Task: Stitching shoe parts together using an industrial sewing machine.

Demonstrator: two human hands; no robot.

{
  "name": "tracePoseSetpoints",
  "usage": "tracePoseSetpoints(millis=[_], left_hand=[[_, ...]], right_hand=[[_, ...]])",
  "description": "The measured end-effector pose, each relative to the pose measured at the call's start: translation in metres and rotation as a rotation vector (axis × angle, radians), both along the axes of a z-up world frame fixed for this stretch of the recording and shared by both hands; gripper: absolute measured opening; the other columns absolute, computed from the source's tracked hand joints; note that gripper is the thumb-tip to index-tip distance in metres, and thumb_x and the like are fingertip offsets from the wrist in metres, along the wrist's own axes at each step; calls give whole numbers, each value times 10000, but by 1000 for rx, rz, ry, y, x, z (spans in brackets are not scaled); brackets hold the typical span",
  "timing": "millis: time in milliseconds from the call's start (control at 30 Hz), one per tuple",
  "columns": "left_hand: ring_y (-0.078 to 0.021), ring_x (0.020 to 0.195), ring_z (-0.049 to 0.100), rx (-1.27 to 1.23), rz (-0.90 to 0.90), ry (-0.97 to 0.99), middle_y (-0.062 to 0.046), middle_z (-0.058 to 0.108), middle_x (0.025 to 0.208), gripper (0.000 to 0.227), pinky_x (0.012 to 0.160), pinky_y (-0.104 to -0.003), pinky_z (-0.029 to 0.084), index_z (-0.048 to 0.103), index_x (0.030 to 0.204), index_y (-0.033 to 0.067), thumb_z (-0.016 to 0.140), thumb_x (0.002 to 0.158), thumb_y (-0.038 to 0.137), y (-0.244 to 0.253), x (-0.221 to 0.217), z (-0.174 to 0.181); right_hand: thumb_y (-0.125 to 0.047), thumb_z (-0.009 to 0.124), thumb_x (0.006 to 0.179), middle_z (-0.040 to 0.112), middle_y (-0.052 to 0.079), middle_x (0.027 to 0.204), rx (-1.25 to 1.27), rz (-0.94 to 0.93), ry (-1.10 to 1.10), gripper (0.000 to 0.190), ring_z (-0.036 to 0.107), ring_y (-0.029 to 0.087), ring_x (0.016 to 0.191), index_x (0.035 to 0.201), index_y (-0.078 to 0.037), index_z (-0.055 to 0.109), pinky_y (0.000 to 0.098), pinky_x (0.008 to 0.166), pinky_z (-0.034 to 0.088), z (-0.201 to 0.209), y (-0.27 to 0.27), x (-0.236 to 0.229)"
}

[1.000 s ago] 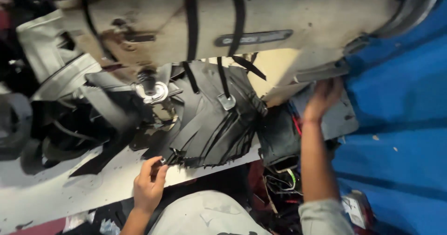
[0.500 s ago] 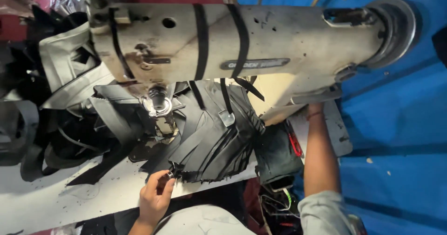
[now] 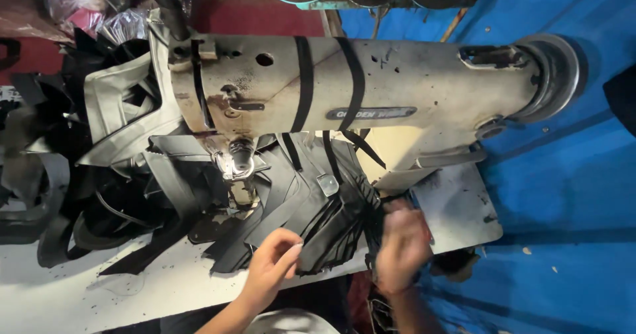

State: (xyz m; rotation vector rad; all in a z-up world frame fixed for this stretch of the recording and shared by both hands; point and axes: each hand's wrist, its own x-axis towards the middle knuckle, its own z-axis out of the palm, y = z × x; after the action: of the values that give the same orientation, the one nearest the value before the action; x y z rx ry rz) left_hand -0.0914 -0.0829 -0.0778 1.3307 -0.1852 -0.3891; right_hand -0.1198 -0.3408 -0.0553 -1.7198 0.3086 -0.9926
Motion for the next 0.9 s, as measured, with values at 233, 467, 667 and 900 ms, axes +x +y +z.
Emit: tracePoseSetpoints(millis=[233, 467, 667, 900], left_hand=[[-104, 651, 552, -439, -217, 718, 4, 600, 784, 265, 559, -262, 418, 584, 959, 115, 503, 973, 367, -70, 27, 79], [-77, 553, 441, -511, -284, 592, 35, 478, 665, 252, 502, -240, 342, 563, 960, 112, 580, 1015, 357, -80, 24, 40], [-25, 524, 353, -399, -380, 454, 83, 428, 681, 185, 462, -210, 256, 578, 1059, 80, 572, 1057, 264, -72, 28, 51], [-12, 526, 365, -187, -314, 172, 89, 452, 676, 261, 467, -217, 266, 662, 1222, 30, 571, 1021, 170, -19, 23, 35]], right_hand=[[-180, 723, 916, 628, 133, 987, -661, 521, 346, 567, 622, 325, 918, 1431, -10, 559, 401, 849, 489, 92, 60, 0], [-118, 689, 888, 633, 147, 1095, -710, 334, 203, 372, 635, 338, 1007, 1250, -47, 642, 405, 879, 505, 58, 41, -7], [-85, 624, 999, 623, 125, 1062, -268, 141, 62, 168, 620, 243, 955, 1142, -3, 588, 357, 854, 514, 5, -27, 14], [-97, 587, 1088, 629, 157, 1006, -256, -252, 37, 171, 585, 261, 916, 1147, 63, 569, 371, 824, 480, -137, -262, 106]])
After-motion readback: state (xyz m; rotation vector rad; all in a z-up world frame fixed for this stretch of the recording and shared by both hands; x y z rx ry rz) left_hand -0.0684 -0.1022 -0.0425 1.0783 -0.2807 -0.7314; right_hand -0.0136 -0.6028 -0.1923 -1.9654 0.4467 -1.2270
